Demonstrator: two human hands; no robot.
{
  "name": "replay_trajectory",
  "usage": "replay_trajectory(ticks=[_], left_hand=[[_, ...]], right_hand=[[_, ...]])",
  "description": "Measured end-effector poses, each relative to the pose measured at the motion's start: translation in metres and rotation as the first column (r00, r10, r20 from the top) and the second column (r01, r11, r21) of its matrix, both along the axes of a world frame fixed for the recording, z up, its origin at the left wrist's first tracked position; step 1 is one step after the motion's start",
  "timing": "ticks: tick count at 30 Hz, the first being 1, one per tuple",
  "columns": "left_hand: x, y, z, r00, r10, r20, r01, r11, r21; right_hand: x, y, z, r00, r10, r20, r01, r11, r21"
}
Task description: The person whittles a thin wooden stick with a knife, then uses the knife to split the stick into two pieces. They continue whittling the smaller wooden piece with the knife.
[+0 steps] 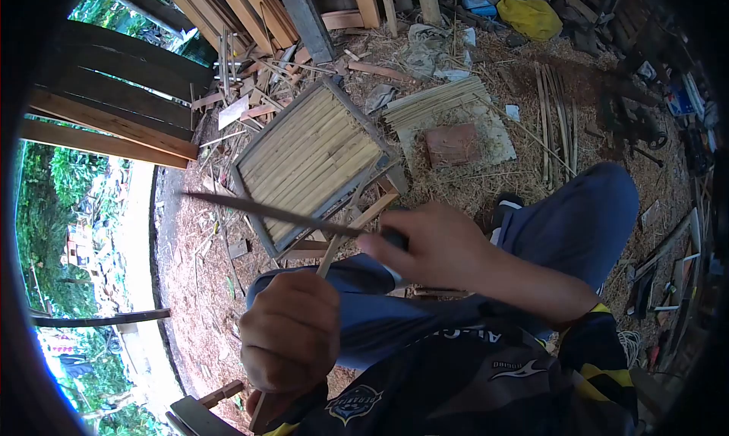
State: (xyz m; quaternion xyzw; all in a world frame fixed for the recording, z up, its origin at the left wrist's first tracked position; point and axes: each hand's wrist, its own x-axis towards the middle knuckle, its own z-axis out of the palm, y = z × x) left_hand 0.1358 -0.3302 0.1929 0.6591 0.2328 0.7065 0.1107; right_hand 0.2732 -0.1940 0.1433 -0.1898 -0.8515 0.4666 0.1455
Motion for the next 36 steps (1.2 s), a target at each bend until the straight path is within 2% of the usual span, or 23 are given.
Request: replay_trajectory(ticks=[2,5,8,11,17,20,23,26,29,30,33,36], left_hand=[[-0.007,-0.005,0.004,0.997,-0.046,-0.055,0.041,0.996,-0.077],[-0.008,0.001,0.008,0.981,-0.185,-0.066,0.179,0.980,-0.084],[-0.001,0.005,0.010,0.991,-0.133,-0.034,0.132,0.991,-0.038],[-0.021,0.002,0.011,0.945,-0.288,-0.152,0.274,0.956,-0.108],[-0.012,0.015,0.013,0.971,-0.232,-0.062,0.233,0.972,0.017],[-0.028,0.010,0.014,0.916,-0.382,-0.124,0.373,0.923,-0.092],[-0.017,0.010,0.015,0.961,-0.235,-0.145,0.229,0.972,-0.055],[-0.003,0.015,0.010,0.987,-0.155,-0.053,0.156,0.988,0.020],[-0.015,0.000,0.008,0.982,-0.179,-0.066,0.172,0.980,-0.098],[-0.015,0.001,0.007,0.979,-0.192,-0.073,0.186,0.979,-0.080],[-0.018,0.008,0.012,0.963,-0.245,-0.109,0.241,0.969,-0.054],[-0.024,0.018,0.018,0.930,-0.326,-0.170,0.319,0.945,-0.064]], right_hand=[[0.005,-0.005,0.006,0.999,0.034,-0.031,-0.030,0.992,0.123],[-0.004,0.010,-0.014,0.989,-0.076,0.129,0.057,0.988,0.141],[-0.004,0.018,-0.024,0.991,-0.107,0.084,0.088,0.976,0.198],[0.003,0.010,-0.003,0.991,0.055,0.121,-0.066,0.994,0.091],[-0.001,0.014,-0.014,0.996,-0.005,0.086,0.001,0.998,0.055],[0.007,0.009,0.008,0.990,0.076,0.121,-0.089,0.990,0.105],[0.003,0.012,-0.020,0.997,-0.008,0.079,-0.002,0.993,0.121],[-0.002,0.028,-0.030,0.979,-0.088,0.184,0.064,0.989,0.132],[0.006,0.012,-0.020,1.000,-0.004,-0.003,0.005,0.985,0.174],[0.010,0.009,-0.016,0.999,0.037,-0.037,-0.029,0.982,0.187],[0.000,0.024,-0.044,0.992,-0.108,0.067,0.098,0.987,0.131],[0.002,0.043,-0.046,0.949,-0.136,0.283,0.103,0.986,0.128]])
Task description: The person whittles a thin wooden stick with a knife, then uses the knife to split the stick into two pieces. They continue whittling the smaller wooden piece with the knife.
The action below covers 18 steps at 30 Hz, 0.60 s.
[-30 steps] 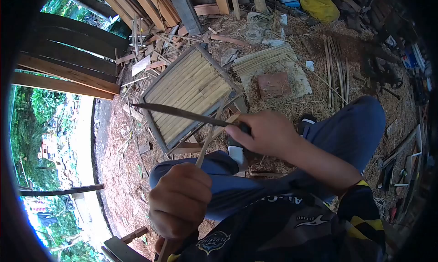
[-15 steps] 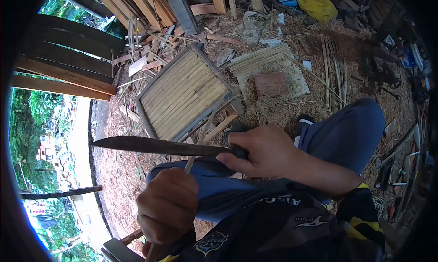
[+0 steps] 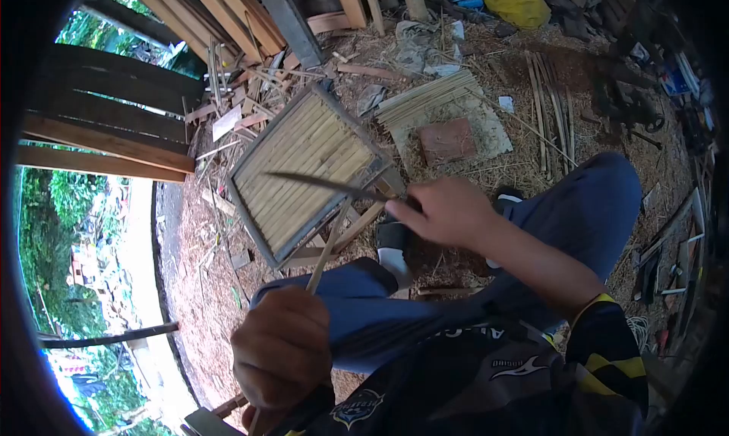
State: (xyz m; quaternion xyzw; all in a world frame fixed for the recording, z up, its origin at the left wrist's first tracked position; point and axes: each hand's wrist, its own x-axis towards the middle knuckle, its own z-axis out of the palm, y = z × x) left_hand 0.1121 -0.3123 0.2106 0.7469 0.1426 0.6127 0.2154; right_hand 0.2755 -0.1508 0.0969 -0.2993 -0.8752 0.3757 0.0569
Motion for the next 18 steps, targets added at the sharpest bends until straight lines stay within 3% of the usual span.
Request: replay_trajectory(ticks=[3,4,7,8,10,13,16,18], left_hand=[[-0.003,0.000,0.003,0.998,0.051,-0.022,-0.051,0.999,0.005],[0.000,-0.004,0.001,0.993,0.113,0.017,-0.113,0.994,0.008],[0.012,-0.005,-0.005,0.956,0.267,0.122,-0.275,0.960,0.057],[0.014,-0.004,-0.007,0.946,0.286,0.154,-0.301,0.951,0.078],[0.013,-0.001,-0.006,0.941,0.285,0.181,-0.305,0.948,0.090],[0.006,-0.005,-0.006,0.963,0.217,0.160,-0.225,0.974,0.034],[0.008,-0.008,-0.003,0.980,0.154,0.123,-0.154,0.988,-0.013],[0.009,-0.003,-0.006,0.987,0.129,0.097,-0.135,0.989,0.059]], right_hand=[[0.006,-0.024,0.012,0.936,0.139,-0.324,-0.140,0.990,0.021],[0.007,-0.026,0.018,0.929,0.193,-0.316,-0.207,0.978,-0.010],[-0.003,-0.008,0.008,0.977,0.095,-0.191,-0.114,0.990,-0.089],[-0.002,-0.012,0.010,0.973,0.092,-0.210,-0.103,0.994,-0.043],[0.003,-0.022,0.018,0.965,0.096,-0.245,-0.087,0.995,0.046],[0.014,-0.030,0.035,0.910,0.217,-0.353,-0.207,0.976,0.068],[0.003,-0.010,0.008,0.994,0.108,-0.018,-0.109,0.994,-0.031],[0.003,-0.008,0.010,0.991,0.131,0.003,-0.131,0.991,-0.035]])
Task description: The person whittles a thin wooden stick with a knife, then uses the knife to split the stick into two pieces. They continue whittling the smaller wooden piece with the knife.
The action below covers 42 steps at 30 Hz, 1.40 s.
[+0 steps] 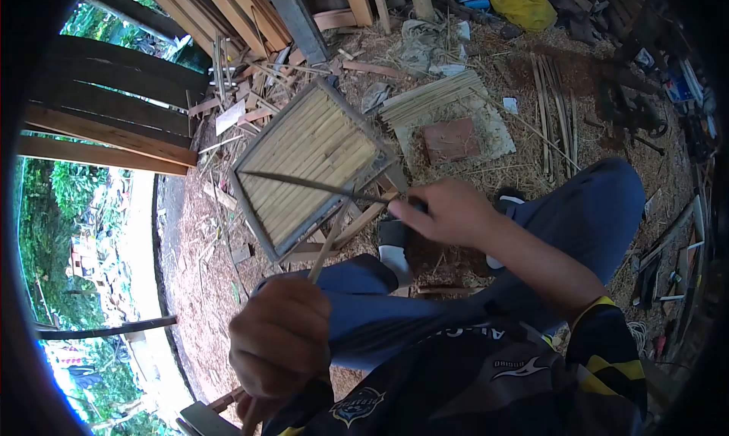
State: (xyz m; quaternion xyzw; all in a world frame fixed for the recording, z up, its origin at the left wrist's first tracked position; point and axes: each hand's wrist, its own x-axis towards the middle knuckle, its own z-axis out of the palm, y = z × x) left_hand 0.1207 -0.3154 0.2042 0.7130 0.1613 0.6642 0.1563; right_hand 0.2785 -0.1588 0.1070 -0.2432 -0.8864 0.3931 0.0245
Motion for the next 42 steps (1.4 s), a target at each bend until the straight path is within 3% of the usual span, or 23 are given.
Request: replay_trajectory(ticks=[1,4,5,8,11,13,15,18,21,24,27,30,32,33,36,37,40,42], left_hand=[[-0.003,0.005,0.003,0.997,-0.067,-0.045,0.067,0.998,-0.007],[-0.019,0.013,0.011,0.949,-0.279,-0.149,0.271,0.960,-0.069],[-0.015,0.008,0.009,0.971,-0.219,-0.096,0.211,0.974,-0.079],[-0.004,-0.004,0.006,0.996,-0.092,-0.020,0.090,0.992,-0.090],[-0.007,0.003,0.007,0.997,-0.076,-0.033,0.074,0.996,-0.053],[-0.011,-0.002,0.005,0.999,-0.043,-0.010,0.043,0.997,-0.062],[0.000,-0.005,0.000,0.982,0.139,0.124,-0.135,0.990,-0.036],[-0.008,-0.008,0.002,0.995,0.065,0.080,-0.058,0.994,-0.090],[-0.001,-0.014,-0.001,0.937,0.252,0.243,-0.234,0.967,-0.101],[-0.011,-0.010,0.003,0.980,0.133,0.150,-0.118,0.988,-0.103],[-0.010,-0.007,0.007,0.989,0.077,0.124,-0.065,0.993,-0.095],[-0.012,-0.003,0.008,0.979,0.130,0.156,-0.123,0.991,-0.057],[-0.013,-0.004,0.003,0.947,0.202,0.252,-0.195,0.979,-0.053],[-0.017,-0.003,0.004,0.964,0.146,0.222,-0.135,0.989,-0.063],[-0.029,0.003,0.013,0.994,-0.030,0.104,0.040,0.994,-0.105],[-0.027,0.003,0.013,0.994,-0.001,0.109,0.011,0.996,-0.087],[-0.023,0.002,0.010,0.980,0.079,0.182,-0.070,0.996,-0.053],[-0.028,0.004,0.012,0.986,0.029,0.166,-0.019,0.998,-0.066]], right_hand=[[0.000,0.004,0.001,1.000,0.014,0.015,-0.014,1.000,0.002],[0.008,-0.013,0.015,0.982,0.078,-0.172,-0.073,0.997,0.039],[0.009,-0.016,0.016,0.967,0.111,-0.229,-0.104,0.994,0.040],[-0.002,0.017,-0.026,0.995,-0.081,0.054,0.079,0.996,0.036],[0.001,0.019,-0.023,0.990,-0.088,0.107,0.083,0.995,0.051],[0.005,0.014,-0.026,0.999,-0.044,0.009,0.044,0.999,0.028],[0.005,0.005,-0.032,0.994,-0.006,-0.108,0.006,1.000,-0.008],[-0.005,0.022,-0.047,0.995,-0.104,0.001,0.104,0.994,-0.031],[0.000,0.006,-0.026,0.984,-0.101,-0.144,0.121,0.983,0.139],[0.009,0.001,-0.020,0.974,0.008,-0.225,0.000,0.999,0.037],[0.001,0.033,-0.067,0.968,-0.198,0.152,0.203,0.979,-0.017],[0.008,0.050,-0.083,0.968,-0.154,0.198,0.159,0.987,-0.010],[0.009,0.029,-0.066,0.991,-0.134,-0.018,0.133,0.991,-0.026],[0.009,0.021,-0.059,0.985,-0.116,-0.130,0.113,0.993,-0.035],[0.001,0.039,-0.084,0.989,-0.145,0.012,0.145,0.983,-0.111],[0.001,0.046,-0.087,0.983,-0.164,0.078,0.173,0.976,-0.130],[0.000,0.032,-0.071,0.972,-0.182,0.147,0.170,0.981,0.095],[0.011,0.020,-0.059,0.985,-0.168,0.022,0.167,0.985,0.044]])
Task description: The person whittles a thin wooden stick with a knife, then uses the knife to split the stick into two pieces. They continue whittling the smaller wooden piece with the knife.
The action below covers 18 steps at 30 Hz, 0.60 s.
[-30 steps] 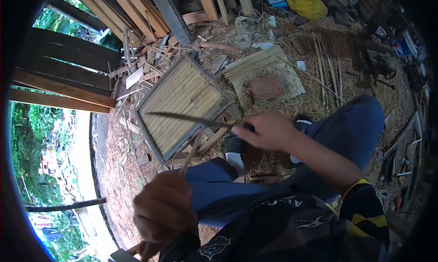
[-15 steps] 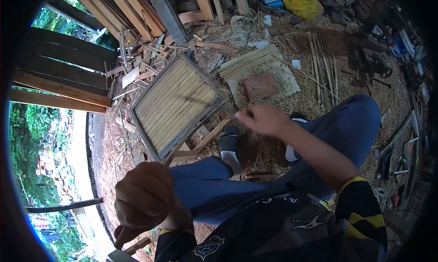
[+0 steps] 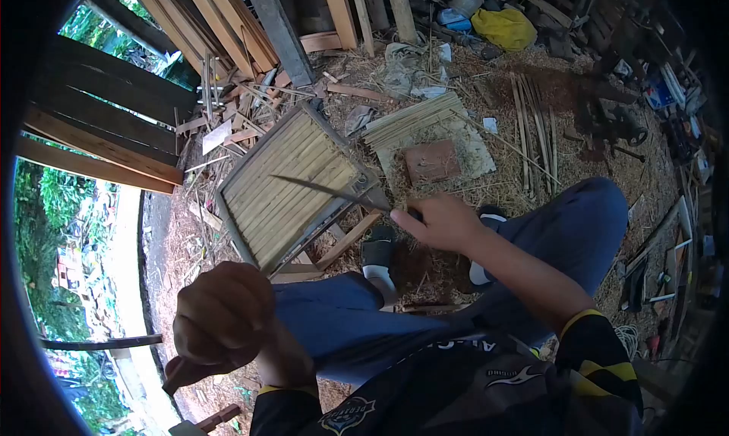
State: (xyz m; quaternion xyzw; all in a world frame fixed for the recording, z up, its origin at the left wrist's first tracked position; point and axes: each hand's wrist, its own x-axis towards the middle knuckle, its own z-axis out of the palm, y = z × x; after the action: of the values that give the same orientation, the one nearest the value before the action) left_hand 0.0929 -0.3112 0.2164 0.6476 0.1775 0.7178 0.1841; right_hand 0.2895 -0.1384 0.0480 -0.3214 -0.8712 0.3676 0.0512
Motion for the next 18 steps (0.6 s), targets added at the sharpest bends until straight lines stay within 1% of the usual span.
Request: replay_trajectory(ticks=[1,2,3,4,5,7,10,13,14,16,17,18], left_hand=[[-0.002,0.000,0.001,1.000,-0.026,-0.010,0.026,1.000,-0.011],[-0.005,-0.001,0.002,0.999,-0.041,-0.031,0.040,0.999,-0.029],[-0.002,-0.001,0.002,0.999,-0.032,-0.011,0.031,0.999,-0.029],[0.003,0.001,0.002,1.000,-0.024,0.006,0.024,0.999,-0.021],[0.005,0.002,0.003,1.000,-0.017,0.023,0.017,1.000,-0.011],[-0.001,0.002,0.003,0.999,-0.038,-0.005,0.038,0.999,-0.004],[-0.009,0.001,0.002,0.996,-0.083,-0.034,0.082,0.996,-0.027],[-0.013,0.003,0.005,0.990,-0.119,-0.076,0.116,0.992,-0.040],[-0.014,0.003,0.005,0.987,-0.134,-0.091,0.131,0.991,-0.043],[0.001,0.007,0.002,0.999,0.041,-0.007,-0.040,0.998,0.039],[0.006,0.007,0.000,0.989,0.137,0.046,-0.140,0.988,0.071],[0.004,0.004,0.001,0.985,0.166,0.053,-0.169,0.985,0.045]], right_hand=[[0.003,-0.002,0.002,0.998,0.006,-0.068,-0.008,1.000,-0.018],[0.002,0.003,-0.011,1.000,-0.019,0.007,0.019,0.999,-0.048],[-0.001,0.012,-0.034,0.996,-0.045,0.082,0.051,0.996,-0.077],[-0.004,0.020,-0.040,0.986,-0.070,0.153,0.085,0.992,-0.095],[-0.002,0.025,-0.044,0.981,-0.058,0.185,0.079,0.991,-0.105],[-0.003,0.035,-0.038,0.968,-0.041,0.248,0.072,0.990,-0.118],[-0.002,0.012,-0.027,0.997,-0.036,0.062,0.039,0.999,-0.039],[-0.006,0.004,-0.035,0.991,-0.126,0.041,0.130,0.985,-0.109],[-0.007,0.010,-0.036,0.984,-0.120,0.131,0.139,0.979,-0.150],[-0.010,0.027,-0.037,0.949,-0.099,0.298,0.170,0.960,-0.223],[-0.011,0.024,-0.040,0.951,-0.136,0.277,0.185,0.970,-0.157],[-0.012,0.017,-0.042,0.952,-0.168,0.255,0.196,0.977,-0.089]])
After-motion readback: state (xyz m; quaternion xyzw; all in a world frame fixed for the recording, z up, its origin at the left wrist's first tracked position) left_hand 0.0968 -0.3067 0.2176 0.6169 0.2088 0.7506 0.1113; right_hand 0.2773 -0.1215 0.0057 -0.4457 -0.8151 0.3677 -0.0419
